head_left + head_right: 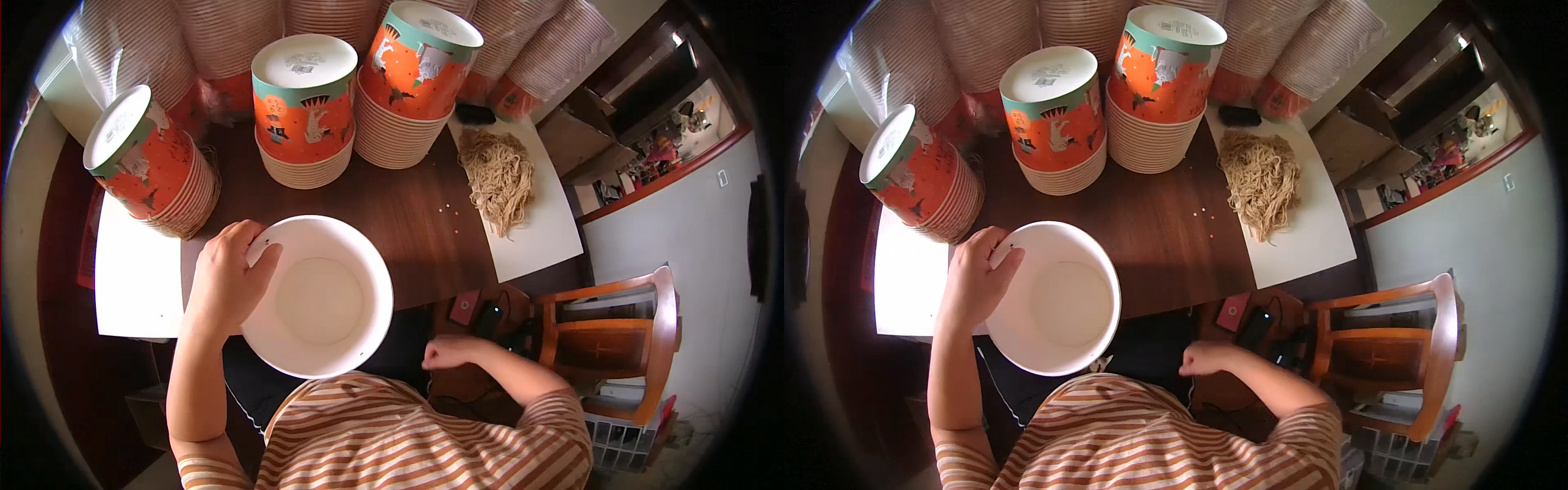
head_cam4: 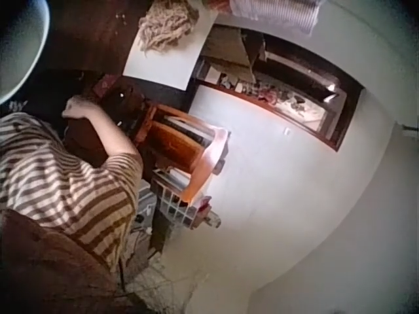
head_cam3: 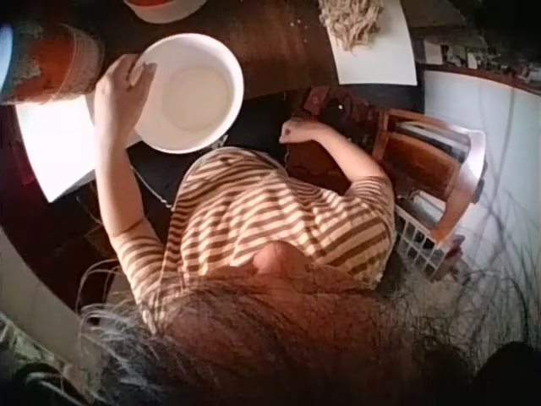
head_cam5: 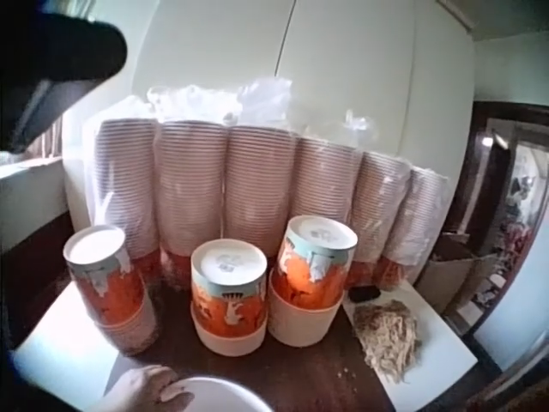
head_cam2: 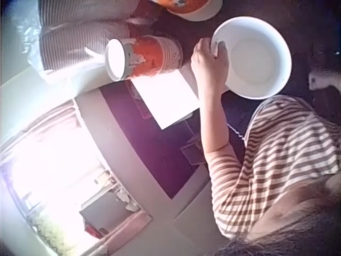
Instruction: Attaching string handles to paper buckets by threading them through pre-punched holes.
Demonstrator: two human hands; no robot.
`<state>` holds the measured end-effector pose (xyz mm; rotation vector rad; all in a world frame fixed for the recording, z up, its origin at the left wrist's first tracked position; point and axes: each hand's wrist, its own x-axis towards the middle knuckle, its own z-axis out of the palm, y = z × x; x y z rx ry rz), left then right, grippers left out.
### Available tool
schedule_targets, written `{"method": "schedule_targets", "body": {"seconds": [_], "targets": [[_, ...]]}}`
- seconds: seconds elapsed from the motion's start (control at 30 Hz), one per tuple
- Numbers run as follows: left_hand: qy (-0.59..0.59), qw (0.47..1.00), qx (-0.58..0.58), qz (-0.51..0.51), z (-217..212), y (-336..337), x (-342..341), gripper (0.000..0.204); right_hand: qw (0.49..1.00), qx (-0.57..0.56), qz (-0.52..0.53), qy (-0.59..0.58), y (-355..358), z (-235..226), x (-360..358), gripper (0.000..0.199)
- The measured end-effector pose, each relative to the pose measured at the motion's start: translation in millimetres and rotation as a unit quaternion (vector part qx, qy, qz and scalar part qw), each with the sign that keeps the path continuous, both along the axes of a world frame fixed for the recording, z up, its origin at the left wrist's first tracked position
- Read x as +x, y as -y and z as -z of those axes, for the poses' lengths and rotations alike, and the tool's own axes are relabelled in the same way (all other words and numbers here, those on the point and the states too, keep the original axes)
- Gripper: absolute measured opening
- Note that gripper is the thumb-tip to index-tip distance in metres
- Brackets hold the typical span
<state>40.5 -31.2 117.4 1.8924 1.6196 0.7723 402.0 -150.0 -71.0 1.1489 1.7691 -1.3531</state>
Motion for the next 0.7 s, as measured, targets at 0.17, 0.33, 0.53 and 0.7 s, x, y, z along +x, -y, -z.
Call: {"method": "schedule_targets", "body": {"seconds": [0.17,0.33,0.53,0.7], "targets": [[-0.032,0.999,0.018,-0.019,-6,7,-3,0.019,0.937,0.130,0.084,-0.313,-38,-172,-44,0.026],[-0.042,0.999,0.032,0.004,5,3,-5,0.024,0.797,0.456,0.259,-0.299,-76,-215,-90,0.024],[0.006,0.999,0.029,0.021,2,7,-8,0.022,0.794,0.483,0.227,-0.292,-110,-182,-118,0.029],[-0.035,0.997,0.067,0.015,3,4,-6,0.022,0.792,0.453,0.259,-0.318,-111,-186,-127,0.017]]}}
